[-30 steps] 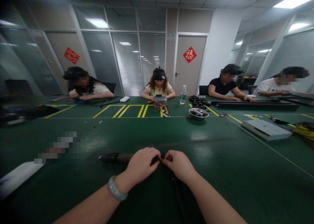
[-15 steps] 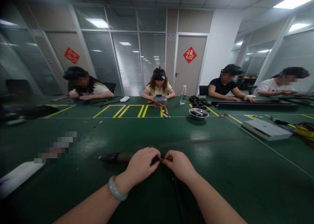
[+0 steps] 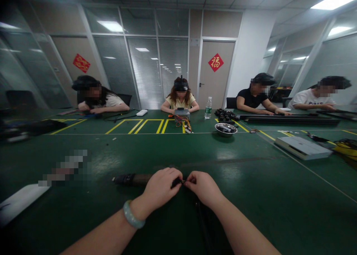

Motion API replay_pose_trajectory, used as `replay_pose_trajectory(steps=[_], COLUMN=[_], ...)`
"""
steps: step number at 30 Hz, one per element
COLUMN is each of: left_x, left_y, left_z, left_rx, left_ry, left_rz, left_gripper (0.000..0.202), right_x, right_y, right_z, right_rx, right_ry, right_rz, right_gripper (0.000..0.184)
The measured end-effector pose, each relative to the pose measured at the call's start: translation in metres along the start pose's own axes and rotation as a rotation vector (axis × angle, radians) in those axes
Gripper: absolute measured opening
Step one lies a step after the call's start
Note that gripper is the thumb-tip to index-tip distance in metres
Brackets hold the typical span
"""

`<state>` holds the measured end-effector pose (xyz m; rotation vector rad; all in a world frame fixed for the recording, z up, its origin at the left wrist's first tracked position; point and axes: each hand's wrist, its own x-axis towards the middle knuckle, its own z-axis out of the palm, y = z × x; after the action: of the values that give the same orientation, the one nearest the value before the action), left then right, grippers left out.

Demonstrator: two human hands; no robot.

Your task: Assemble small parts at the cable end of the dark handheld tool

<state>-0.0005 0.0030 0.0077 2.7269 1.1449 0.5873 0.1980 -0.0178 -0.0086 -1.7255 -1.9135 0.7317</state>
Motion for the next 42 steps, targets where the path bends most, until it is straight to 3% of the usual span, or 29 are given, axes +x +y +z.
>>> replay_pose_trajectory(steps=[33,42], left_x=[-0.0001,-0.0011], left_y=[0.0010,-0.0012], left_z=[-0.0007,0.0061], left_rx=[0.024,0.017], left_ry=[-0.027,0.032], left_rz=[-0.003,-0.041], left_gripper=[0.012,0.028], right_x=[0.0001,0.0017], right_y=[-0.0026,0.0036], right_z=[0.0002,0.0025], right_rx=[-0.016,-0.029], right_ry=[0.014,0.033], right_rz=[0.025,0.003], right_gripper=[0.012,0.014])
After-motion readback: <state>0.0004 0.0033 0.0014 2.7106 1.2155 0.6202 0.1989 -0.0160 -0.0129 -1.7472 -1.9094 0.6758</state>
